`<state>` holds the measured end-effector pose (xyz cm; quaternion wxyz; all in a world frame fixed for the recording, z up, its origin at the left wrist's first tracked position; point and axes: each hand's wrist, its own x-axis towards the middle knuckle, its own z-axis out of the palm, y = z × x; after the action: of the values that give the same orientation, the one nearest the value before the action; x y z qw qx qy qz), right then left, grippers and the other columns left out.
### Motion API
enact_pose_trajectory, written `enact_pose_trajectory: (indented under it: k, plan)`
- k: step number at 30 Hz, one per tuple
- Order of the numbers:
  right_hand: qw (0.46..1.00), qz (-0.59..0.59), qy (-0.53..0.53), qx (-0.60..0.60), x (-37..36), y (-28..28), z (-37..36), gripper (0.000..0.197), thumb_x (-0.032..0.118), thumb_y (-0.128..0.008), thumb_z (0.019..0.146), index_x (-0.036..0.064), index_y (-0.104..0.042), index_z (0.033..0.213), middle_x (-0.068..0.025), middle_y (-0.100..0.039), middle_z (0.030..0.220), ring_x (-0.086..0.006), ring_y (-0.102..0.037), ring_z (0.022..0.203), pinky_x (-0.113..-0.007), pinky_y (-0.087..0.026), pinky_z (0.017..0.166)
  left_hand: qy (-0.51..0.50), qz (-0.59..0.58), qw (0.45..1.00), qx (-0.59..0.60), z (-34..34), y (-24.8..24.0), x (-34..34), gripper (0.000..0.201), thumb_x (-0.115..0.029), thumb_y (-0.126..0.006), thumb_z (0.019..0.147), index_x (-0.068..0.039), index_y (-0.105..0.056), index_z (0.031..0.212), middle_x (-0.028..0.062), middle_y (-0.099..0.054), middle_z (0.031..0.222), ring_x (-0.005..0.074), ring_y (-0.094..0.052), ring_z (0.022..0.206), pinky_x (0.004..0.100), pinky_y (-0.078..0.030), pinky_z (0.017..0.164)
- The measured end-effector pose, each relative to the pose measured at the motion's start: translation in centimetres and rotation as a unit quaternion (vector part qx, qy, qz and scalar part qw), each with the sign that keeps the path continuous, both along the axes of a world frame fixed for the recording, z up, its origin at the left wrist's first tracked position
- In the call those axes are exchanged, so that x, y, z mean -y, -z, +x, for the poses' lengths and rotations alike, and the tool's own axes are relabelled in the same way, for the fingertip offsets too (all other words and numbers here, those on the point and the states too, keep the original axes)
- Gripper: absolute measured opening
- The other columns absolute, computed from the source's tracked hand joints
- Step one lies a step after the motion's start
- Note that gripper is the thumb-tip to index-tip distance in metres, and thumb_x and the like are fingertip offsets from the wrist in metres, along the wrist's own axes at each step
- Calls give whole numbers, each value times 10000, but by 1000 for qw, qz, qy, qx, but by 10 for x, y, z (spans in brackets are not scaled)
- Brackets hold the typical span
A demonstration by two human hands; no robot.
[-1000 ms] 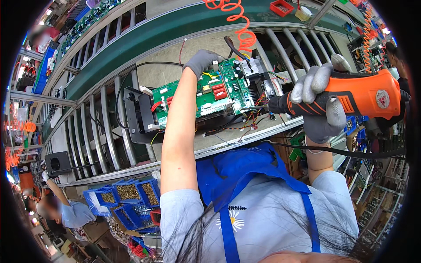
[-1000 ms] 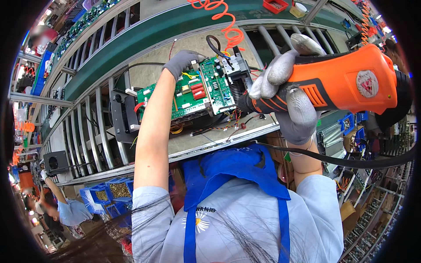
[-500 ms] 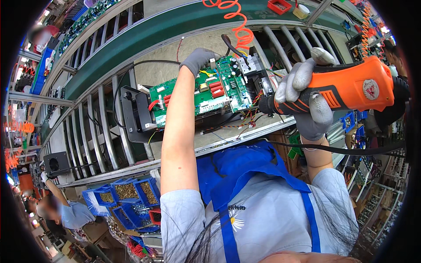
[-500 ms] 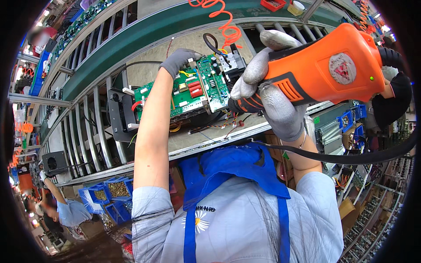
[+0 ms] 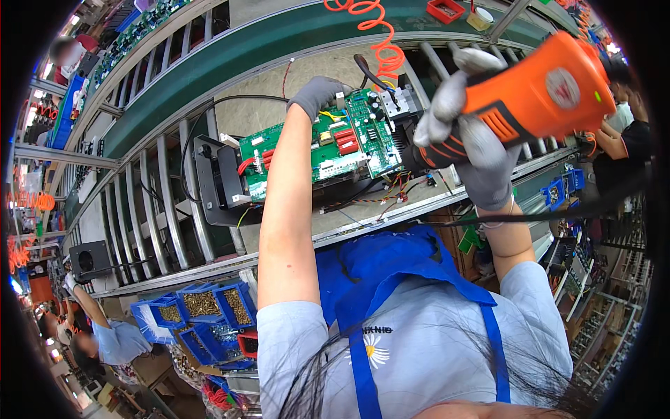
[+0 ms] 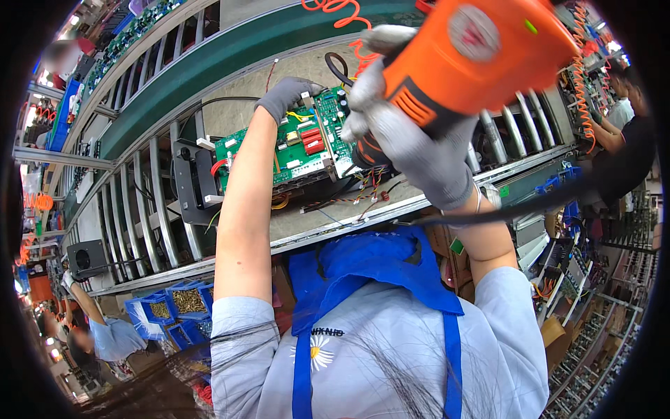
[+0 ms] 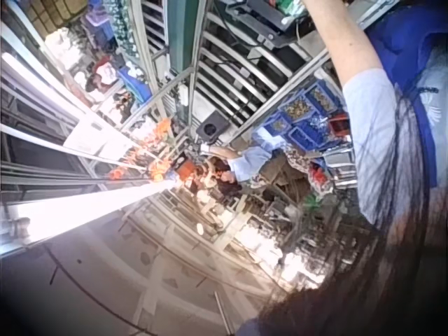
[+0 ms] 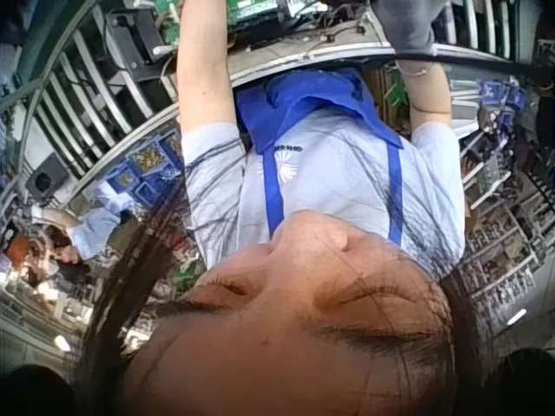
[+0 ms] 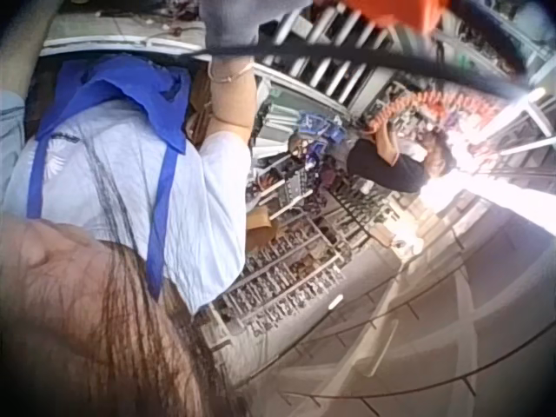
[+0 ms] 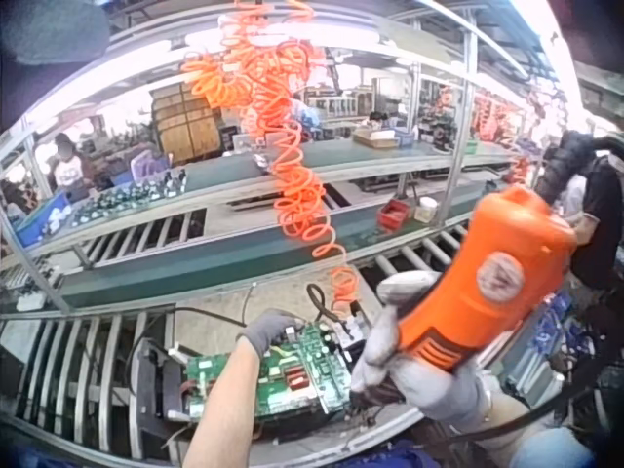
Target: Assemble and screw components of an electronic device on an assembly line.
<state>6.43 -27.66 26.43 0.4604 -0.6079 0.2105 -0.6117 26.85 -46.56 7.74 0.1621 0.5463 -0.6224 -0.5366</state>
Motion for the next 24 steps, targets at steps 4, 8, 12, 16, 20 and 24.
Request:
enact_pose_trajectory:
  k: [4,8,12,16,20,24]
  plan:
    - [997,51,24,49,10,-6,5,456,-118,-530,783,-41,-473,1229,-100,-619,827,-136,-604,663,-281,-534,618,-30,16,999,-33,-4,-3,-1,229,-317,-713,758,-95,-738,810,3,-623,677,115,-509,575,290,-398,530]
    - [996,44,-19,75,12,0,9,467,-106,-556,778,-45,-471,1233,-108,-629,846,-136,-618,675,-276,-536,617,-27,9,998,-49,-2,9,5,232,-319,-712,765,-95,-742,819,-3,-615,665,115,-492,562,291,-384,518]
    - [997,48,-40,39,8,-3,18,488,-102,-587,760,-57,-469,1231,-103,-636,843,-136,-630,688,-264,-540,618,-14,-4,998,-64,8,20,8,239,-326,-712,765,-99,-745,830,-2,-617,669,117,-498,567,293,-392,524]
    - [998,55,-28,8,12,-9,14,488,-119,-578,736,-76,-480,1212,-103,-643,827,-133,-637,678,-258,-540,623,1,-3,1000,-10,-1,3,6,261,-334,-722,750,-92,-747,845,9,-632,691,119,-520,591,295,-411,541]
    - [996,59,-67,28,26,-7,7,459,-106,-557,738,-92,-499,1193,-106,-641,825,-149,-652,658,-274,-547,624,-4,-17,999,-33,-1,-1,4,272,-358,-728,740,-96,-740,810,6,-619,678,120,-515,588,299,-407,534]
    - [994,48,-94,6,24,-16,4,512,13,-580,795,-47,-432,1281,-86,-584,828,-161,-613,651,-323,-553,618,-116,52,978,-168,16,9,4,255,-213,-675,784,-27,-695,957,50,-616,699,146,-560,622,266,-422,539]
